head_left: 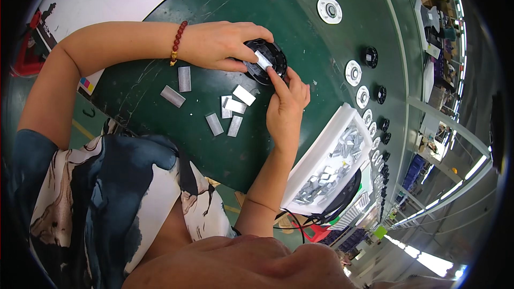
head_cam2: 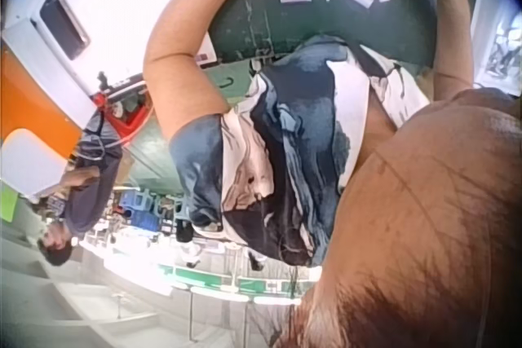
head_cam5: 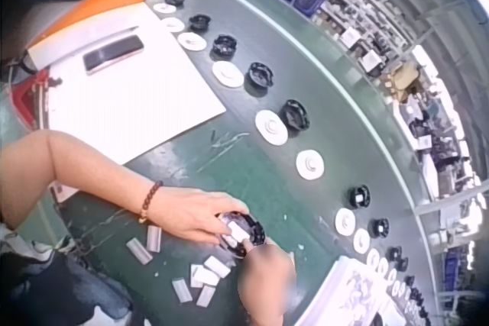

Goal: Manually assemble components into a circular plastic casing at a production line station.

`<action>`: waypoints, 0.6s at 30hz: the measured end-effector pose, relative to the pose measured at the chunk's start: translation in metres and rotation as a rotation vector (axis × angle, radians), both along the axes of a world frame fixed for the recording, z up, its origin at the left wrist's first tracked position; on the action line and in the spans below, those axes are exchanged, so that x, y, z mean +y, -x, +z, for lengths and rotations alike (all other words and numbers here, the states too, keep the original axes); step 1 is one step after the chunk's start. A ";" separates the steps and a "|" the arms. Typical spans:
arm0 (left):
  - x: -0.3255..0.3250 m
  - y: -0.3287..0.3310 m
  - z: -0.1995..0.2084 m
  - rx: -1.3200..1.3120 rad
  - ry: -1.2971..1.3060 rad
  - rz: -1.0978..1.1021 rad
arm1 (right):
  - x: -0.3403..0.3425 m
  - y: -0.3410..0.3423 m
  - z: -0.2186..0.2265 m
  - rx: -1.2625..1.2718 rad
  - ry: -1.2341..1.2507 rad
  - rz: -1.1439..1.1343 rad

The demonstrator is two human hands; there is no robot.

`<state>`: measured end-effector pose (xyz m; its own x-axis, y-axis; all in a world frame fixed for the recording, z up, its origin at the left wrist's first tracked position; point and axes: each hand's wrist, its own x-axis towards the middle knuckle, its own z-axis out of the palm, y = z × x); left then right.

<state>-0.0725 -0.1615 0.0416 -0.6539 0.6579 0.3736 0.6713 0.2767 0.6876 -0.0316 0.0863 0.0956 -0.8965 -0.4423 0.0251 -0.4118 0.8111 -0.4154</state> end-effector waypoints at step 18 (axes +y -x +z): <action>0.003 0.002 0.003 0.019 0.015 -0.009 | 0.008 0.003 0.005 -0.032 0.076 -0.044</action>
